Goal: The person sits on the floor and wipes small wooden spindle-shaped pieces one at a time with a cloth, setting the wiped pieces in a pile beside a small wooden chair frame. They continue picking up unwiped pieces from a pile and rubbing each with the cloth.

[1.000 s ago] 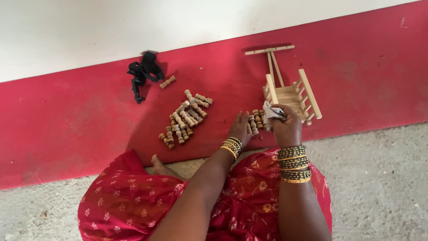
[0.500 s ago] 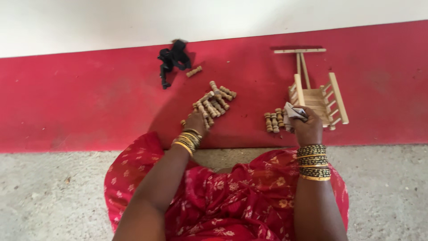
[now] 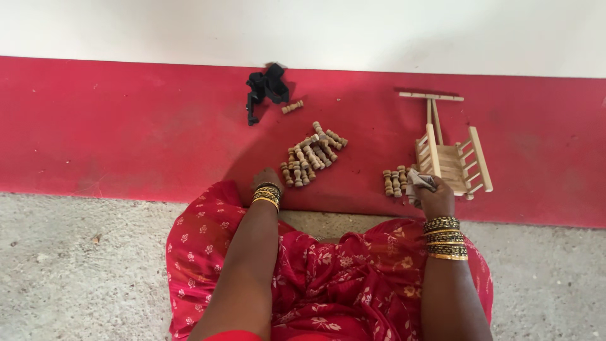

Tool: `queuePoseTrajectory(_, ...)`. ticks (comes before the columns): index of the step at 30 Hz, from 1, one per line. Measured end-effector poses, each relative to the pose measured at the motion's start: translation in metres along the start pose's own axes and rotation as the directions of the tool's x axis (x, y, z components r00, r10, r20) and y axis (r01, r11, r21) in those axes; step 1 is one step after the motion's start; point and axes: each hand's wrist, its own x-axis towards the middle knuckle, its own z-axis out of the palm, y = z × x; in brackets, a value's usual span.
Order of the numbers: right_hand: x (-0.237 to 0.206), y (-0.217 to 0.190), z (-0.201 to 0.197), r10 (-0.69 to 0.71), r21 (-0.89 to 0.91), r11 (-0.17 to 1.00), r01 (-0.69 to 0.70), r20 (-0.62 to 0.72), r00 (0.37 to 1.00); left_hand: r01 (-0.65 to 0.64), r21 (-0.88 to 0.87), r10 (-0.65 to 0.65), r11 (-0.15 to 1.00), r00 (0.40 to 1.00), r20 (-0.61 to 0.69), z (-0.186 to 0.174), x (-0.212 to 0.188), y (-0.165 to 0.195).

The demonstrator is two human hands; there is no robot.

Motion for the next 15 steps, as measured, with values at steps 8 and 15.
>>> queuePoseTrajectory(8,-0.007,-0.013,0.016,0.023,-0.032,0.999,-0.02,0.104,0.994,-0.237,-0.515,0.322,0.824,0.943,0.081,-0.018,-0.044,0.003)
queuePoseTrajectory(15,-0.065,-0.02,0.089,-0.055,0.112,0.994,0.015,0.363,0.93,0.078,-0.947,0.553,0.31,0.796,0.247,0.069,-0.098,0.027)
